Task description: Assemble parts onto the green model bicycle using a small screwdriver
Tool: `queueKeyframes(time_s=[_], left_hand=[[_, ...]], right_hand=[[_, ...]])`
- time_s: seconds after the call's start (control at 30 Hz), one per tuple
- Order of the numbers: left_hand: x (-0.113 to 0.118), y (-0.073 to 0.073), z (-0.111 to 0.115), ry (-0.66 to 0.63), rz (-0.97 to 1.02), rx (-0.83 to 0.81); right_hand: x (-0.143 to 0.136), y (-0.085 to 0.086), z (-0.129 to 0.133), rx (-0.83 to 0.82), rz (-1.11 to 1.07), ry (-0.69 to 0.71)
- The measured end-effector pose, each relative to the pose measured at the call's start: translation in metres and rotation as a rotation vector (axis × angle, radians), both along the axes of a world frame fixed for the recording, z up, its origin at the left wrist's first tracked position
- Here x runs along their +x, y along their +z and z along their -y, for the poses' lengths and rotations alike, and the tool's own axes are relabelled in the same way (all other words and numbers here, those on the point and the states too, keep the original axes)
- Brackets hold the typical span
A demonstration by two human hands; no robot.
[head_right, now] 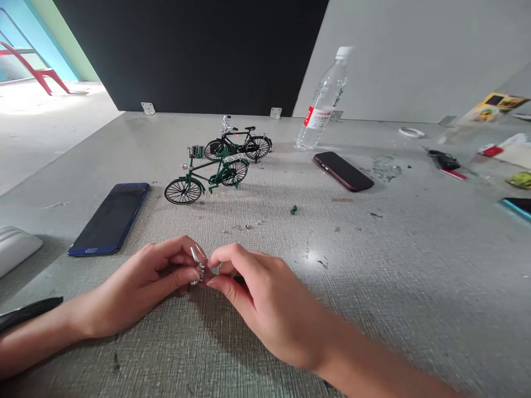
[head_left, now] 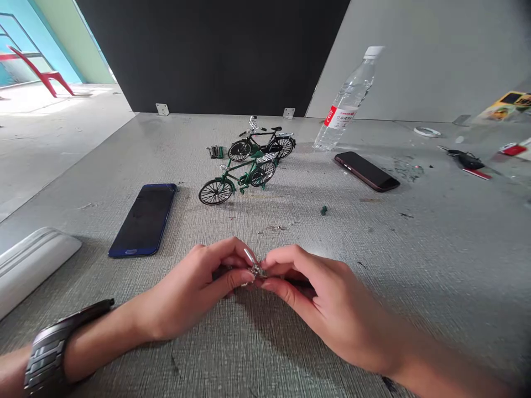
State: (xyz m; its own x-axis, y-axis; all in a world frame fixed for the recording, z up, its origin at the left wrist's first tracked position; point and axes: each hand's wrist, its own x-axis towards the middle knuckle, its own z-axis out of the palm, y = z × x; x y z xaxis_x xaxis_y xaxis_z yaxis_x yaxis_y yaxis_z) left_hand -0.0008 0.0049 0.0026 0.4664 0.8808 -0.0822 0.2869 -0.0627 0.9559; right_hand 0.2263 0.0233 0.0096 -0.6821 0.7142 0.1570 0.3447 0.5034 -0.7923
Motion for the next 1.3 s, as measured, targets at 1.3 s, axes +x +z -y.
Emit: queueKeyframes(time_s=[1.3], left_hand=[[0.0003, -0.0009, 0.0005, 0.025, -0.179, 0.179]], right_hand=[[-0.0001, -0.0026, 0.001, -0.006, -0.001, 0.005]])
